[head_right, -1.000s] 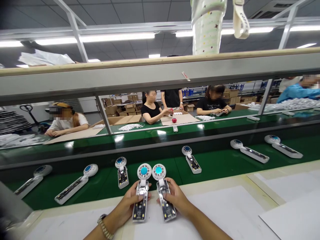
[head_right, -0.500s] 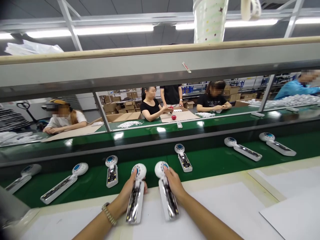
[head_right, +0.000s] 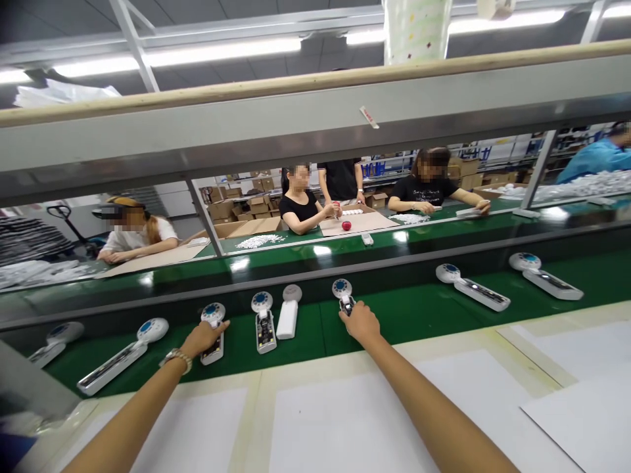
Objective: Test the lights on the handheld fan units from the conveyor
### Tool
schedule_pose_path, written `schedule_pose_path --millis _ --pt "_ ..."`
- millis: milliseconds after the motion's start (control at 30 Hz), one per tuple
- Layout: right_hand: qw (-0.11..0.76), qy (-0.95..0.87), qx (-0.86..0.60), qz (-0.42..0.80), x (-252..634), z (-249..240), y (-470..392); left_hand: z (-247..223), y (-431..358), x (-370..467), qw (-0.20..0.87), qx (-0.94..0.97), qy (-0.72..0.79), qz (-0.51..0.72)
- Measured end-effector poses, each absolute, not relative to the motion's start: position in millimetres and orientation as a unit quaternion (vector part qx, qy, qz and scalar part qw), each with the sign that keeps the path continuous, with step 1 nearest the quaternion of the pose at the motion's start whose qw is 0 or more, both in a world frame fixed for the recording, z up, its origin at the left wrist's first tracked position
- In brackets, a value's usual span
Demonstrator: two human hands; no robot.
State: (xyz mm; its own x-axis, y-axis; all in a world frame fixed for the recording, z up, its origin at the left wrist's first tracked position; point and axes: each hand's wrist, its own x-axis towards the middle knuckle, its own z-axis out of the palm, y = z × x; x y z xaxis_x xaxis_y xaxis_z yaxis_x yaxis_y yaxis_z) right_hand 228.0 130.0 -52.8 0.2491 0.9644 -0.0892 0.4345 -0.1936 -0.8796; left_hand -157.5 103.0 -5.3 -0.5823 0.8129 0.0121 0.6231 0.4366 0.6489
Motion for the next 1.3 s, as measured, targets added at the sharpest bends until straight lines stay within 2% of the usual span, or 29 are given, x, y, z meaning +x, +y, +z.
schedule_pose_path --millis 167,333,400,633,733,900,1067,1300 --pt "0.403 -0.473 -0.607 0.496 203.7 -55.1 118.4 -16.7 92.2 -163.6 0.238 0.437 0.815 0.296" --pt "0.45 -0.433 -0.486 0.611 197.2 -54.6 72.6 -1.8 62.6 -154.3 0.348 0.437 0.747 0.361" --pt "0.462 -0.428 -0.457 0.628 196.2 -55.6 53.7 1.8 50.0 -133.9 0.408 0.439 0.691 0.405" --pt "0.481 -0.429 -0.306 0.701 192.7 -61.9 29.7 -8.7 21.0 -17.3 0.539 0.489 0.58 0.366" --pt "0.493 -0.399 -0.319 0.705 191.3 -66.2 29.1 -28.3 20.7 12.6 0.586 0.474 0.544 0.369" --pt "0.499 -0.361 -0.359 0.701 190.5 -66.9 27.2 -55.6 18.3 24.1 0.594 0.491 0.473 0.426" --pt "0.482 -0.405 -0.359 0.689 188.4 -69.7 27.1 -58.5 8.2 23.1 0.636 0.477 0.42 0.438" --pt "0.472 -0.375 -0.361 0.711 188.0 -74.2 29.2 -59.5 10.9 27.0 0.641 0.319 0.449 0.535"
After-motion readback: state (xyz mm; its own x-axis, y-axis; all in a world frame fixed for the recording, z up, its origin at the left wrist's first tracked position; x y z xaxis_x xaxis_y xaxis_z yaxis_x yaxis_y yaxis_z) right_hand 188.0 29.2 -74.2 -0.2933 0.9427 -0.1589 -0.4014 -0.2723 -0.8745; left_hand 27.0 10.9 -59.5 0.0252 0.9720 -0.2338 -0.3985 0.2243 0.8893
